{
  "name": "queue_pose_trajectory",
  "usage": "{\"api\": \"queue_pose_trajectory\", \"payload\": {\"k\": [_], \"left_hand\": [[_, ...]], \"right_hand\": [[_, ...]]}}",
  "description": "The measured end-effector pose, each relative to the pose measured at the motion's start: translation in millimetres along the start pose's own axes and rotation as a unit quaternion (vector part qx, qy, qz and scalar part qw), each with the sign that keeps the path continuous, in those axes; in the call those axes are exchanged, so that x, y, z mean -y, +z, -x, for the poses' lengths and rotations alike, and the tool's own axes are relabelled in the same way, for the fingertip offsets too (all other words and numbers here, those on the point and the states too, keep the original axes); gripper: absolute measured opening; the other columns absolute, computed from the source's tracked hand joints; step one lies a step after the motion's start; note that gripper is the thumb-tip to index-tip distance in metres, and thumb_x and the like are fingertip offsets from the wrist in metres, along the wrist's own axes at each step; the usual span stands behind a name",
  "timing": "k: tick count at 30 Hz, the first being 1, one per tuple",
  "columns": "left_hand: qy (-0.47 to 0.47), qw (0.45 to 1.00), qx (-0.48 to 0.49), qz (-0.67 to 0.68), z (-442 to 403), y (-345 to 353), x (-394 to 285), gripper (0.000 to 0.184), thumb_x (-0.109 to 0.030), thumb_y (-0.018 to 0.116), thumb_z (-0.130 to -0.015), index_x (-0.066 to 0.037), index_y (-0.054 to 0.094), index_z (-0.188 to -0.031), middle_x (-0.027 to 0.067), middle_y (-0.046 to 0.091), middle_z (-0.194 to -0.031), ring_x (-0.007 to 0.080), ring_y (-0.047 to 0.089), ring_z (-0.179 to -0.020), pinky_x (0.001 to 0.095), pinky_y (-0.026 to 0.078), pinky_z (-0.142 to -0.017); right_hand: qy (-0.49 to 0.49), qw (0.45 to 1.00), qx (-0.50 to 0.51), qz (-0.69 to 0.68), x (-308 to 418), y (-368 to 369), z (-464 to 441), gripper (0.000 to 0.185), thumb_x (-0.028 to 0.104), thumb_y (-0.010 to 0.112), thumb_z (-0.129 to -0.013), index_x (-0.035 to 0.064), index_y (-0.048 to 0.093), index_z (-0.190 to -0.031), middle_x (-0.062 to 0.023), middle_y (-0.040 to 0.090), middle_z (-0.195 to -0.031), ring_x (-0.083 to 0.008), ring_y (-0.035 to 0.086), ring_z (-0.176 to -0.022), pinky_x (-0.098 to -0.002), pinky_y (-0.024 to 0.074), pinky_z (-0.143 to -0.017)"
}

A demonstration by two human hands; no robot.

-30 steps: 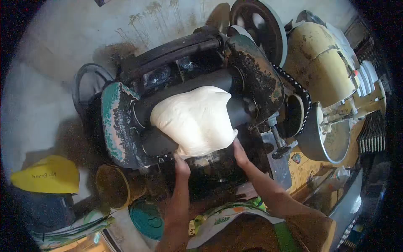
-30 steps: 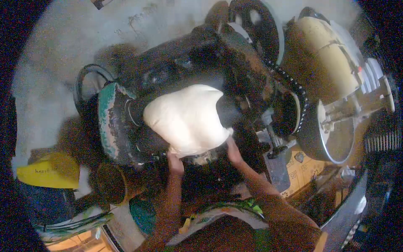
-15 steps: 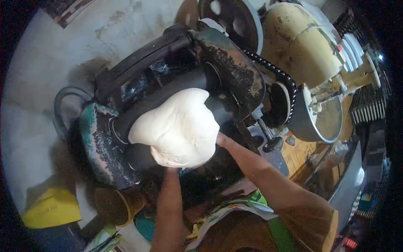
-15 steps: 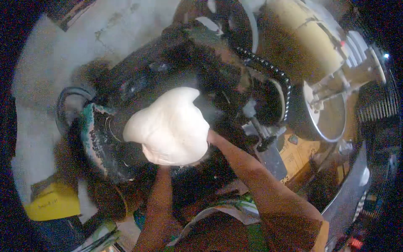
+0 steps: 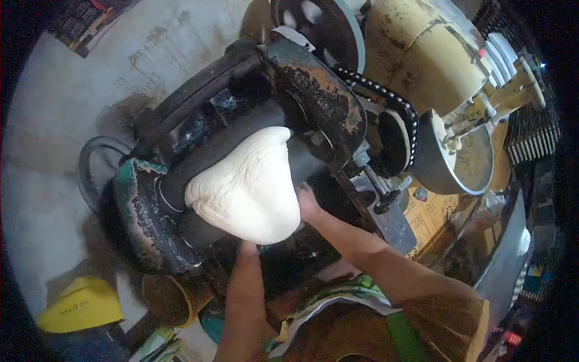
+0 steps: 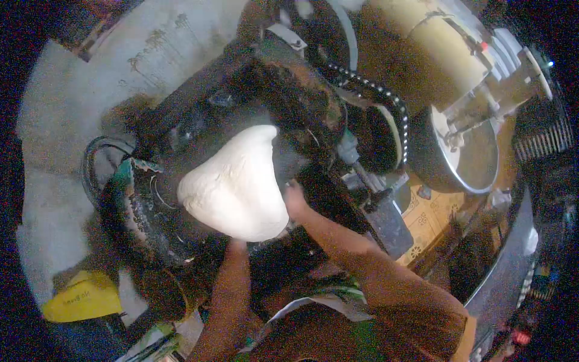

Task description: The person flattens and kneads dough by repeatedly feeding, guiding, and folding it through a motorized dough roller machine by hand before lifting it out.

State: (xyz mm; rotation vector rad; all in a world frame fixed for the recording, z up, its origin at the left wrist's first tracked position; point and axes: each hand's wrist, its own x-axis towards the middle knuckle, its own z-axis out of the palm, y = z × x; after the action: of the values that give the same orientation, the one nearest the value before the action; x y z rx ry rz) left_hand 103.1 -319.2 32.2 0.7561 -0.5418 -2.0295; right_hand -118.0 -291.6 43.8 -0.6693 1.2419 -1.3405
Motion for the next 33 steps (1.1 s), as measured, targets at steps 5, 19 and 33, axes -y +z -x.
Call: {"api": "queue_pose_trajectory", "payload": {"k": [5, 19, 33], "left_hand": [[0.006, 0.999, -0.04, -0.003, -8, -86, 25, 0.069, -0.054, 0.035, -0.103, -0.011, 0.022, -0.154, 0.0113, 0.03, -0.157, 0.0276, 0.033, -0.142, 0.0441, 0.032, -0.116], [0.042, 0.996, -0.078, -0.001, 5, 25, 11, 0.071, -0.056, 0.046, -0.098, -0.007, 0.036, -0.148, 0.0127, 0.048, -0.145, 0.0321, 0.051, -0.127, 0.0493, 0.046, -0.102], [0.006, 0.995, -0.086, -0.044, 118, 92, -19, 0.051, -0.041, 0.044, -0.101, -0.002, 0.053, -0.133, 0.012, 0.064, -0.122, 0.0241, 0.063, -0.109, 0.0407, 0.054, -0.092]], "right_hand": [[-0.032, 0.988, -0.107, 0.105, -16, -19, 2, 0.033, 0.014, 0.058, -0.091, 0.0, 0.058, -0.121, -0.014, 0.064, -0.12, -0.0256, 0.058, -0.114, -0.041, 0.0458, -0.099], [0.045, 0.991, 0.123, 0.038, -56, -23, -14, 0.047, 0.029, 0.051, -0.101, -0.0015, 0.052, -0.137, -0.0105, 0.059, -0.131, -0.0181, 0.057, -0.115, -0.0328, 0.0445, -0.101], [0.013, 0.99, 0.107, 0.092, 102, 36, 109, 0.049, 0.036, 0.039, -0.105, -0.002, 0.055, -0.132, -0.0143, 0.062, -0.127, -0.0195, 0.059, -0.112, -0.0349, 0.0455, -0.097]]}}
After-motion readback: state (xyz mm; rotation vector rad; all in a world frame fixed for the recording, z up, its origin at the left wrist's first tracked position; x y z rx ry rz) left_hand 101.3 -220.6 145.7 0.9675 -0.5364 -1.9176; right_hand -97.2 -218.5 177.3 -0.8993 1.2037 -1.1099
